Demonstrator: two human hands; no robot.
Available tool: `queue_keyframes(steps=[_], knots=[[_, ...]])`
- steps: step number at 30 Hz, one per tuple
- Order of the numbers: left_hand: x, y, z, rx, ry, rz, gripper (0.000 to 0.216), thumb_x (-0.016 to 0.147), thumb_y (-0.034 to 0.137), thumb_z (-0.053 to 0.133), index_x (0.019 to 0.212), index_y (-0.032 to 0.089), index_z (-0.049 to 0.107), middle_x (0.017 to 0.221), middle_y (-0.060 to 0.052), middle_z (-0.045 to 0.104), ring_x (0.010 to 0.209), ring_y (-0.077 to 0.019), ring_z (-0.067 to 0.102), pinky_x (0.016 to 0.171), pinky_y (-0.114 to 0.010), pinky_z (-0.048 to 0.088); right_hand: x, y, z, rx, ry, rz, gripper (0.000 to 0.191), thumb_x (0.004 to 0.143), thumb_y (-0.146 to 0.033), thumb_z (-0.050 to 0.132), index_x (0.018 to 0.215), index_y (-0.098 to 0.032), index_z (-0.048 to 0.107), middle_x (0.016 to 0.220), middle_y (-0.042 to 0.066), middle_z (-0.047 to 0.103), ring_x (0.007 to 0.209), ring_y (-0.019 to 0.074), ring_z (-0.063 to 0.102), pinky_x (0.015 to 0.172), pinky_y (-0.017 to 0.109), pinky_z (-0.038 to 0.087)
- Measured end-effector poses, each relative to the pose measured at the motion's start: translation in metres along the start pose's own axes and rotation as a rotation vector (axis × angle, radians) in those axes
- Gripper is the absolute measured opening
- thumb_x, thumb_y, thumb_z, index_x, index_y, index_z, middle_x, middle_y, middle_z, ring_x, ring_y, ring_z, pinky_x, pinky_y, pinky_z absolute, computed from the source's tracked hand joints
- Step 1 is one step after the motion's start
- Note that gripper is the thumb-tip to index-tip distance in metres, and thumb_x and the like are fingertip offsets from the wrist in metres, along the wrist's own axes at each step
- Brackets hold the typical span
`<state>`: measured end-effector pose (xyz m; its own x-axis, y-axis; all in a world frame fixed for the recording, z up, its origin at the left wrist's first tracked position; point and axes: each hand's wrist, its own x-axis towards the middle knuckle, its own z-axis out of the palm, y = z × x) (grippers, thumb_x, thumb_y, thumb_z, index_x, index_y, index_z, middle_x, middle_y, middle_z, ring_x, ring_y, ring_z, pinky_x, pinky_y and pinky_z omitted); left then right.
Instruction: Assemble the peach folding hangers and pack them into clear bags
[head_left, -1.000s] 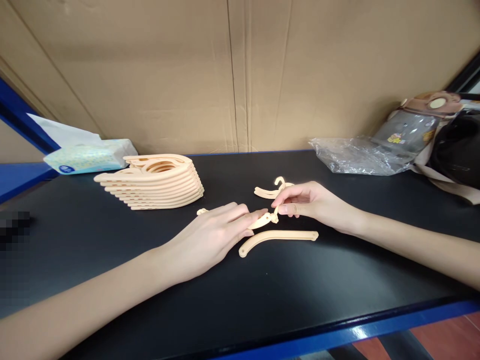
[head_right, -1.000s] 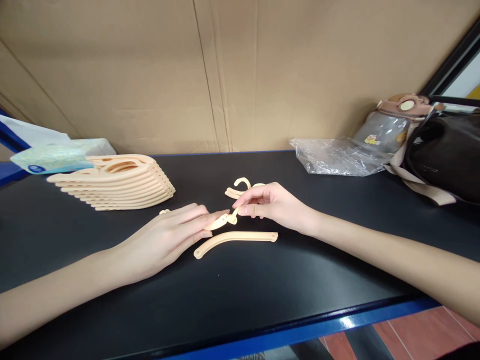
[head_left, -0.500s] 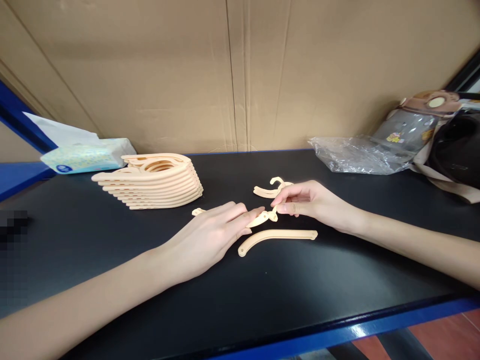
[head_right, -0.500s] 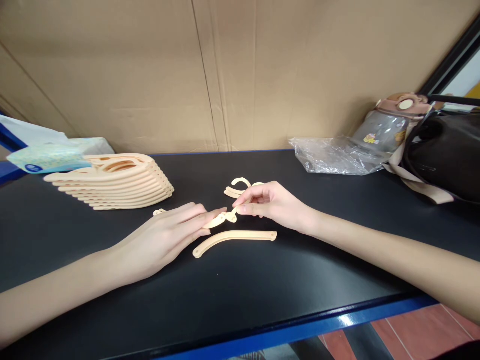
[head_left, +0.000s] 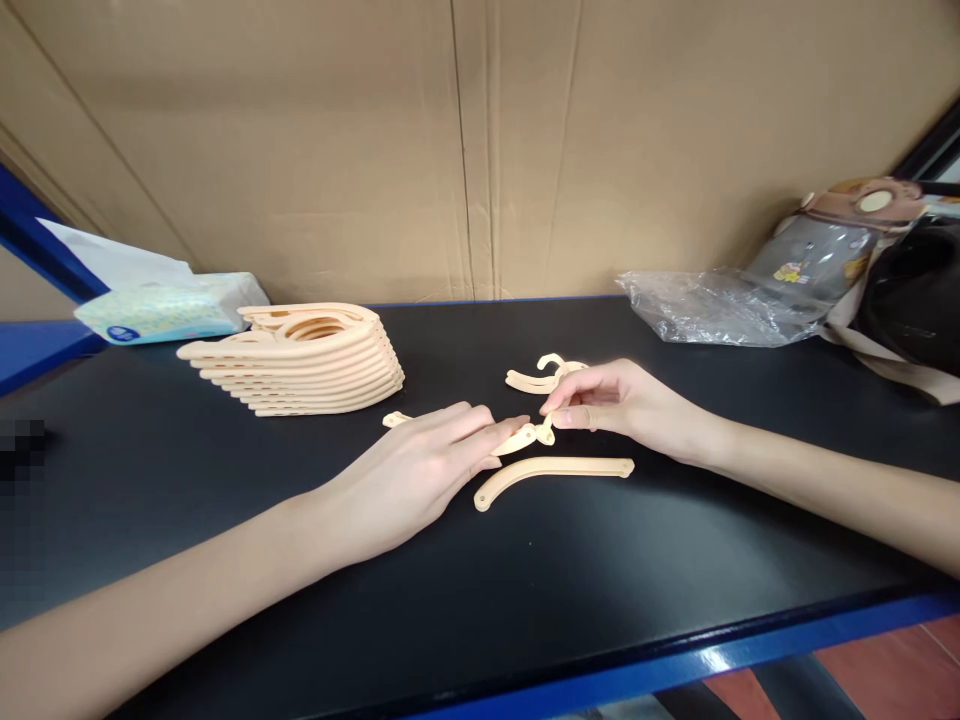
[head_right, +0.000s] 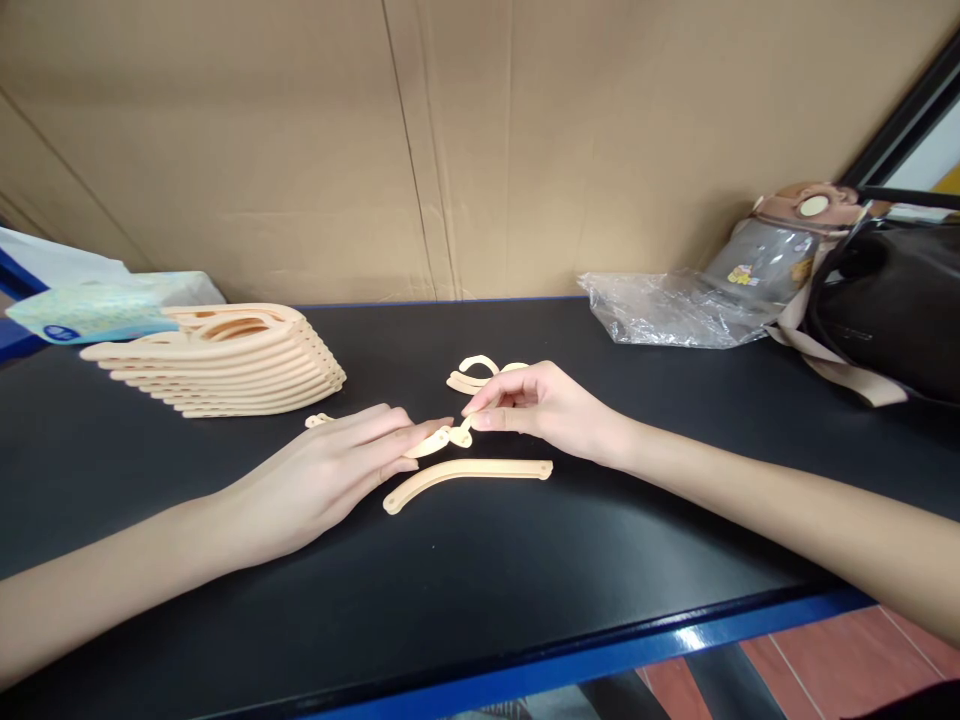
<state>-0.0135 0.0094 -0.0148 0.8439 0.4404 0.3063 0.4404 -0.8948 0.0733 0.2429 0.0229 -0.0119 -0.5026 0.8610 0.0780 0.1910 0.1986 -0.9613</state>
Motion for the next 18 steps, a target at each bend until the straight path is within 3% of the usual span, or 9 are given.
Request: queue_keyframes(steps=[9, 18], knots=[[0.0011, 0.0003, -0.0022, 0.039, -0.024, 0.006, 0.036, 0.102, 0.012, 0.033, 0.134, 0.017, 0.048, 0.090, -0.003, 0.057, 0.078, -0.0144, 0.054, 0.058, -0.023, 0.039, -0.0005, -0.0028, 0.0022, -0.006, 0.007, 0.006, 0.013, 0.078, -0.030, 0.074, 0.084, -0.018, 0.074, 0.086, 0.001, 0.073, 0.086, 0.0182, 0.068, 0.085, 0.036, 0.051], [0.0030, 0.0028, -0.0017, 0.065, -0.019, 0.026, 0.032, 0.098, 0.008, 0.038, 0.128, 0.014, 0.048, 0.090, -0.004, 0.057, 0.076, -0.0156, 0.051, 0.059, -0.025, 0.040, 0.0014, 0.0014, 0.0025, 0.038, 0.038, 0.014, 0.014, 0.076, -0.029, 0.076, 0.086, -0.018, 0.075, 0.084, 0.001, 0.073, 0.080, 0.0158, 0.067, 0.078, 0.034, 0.052]])
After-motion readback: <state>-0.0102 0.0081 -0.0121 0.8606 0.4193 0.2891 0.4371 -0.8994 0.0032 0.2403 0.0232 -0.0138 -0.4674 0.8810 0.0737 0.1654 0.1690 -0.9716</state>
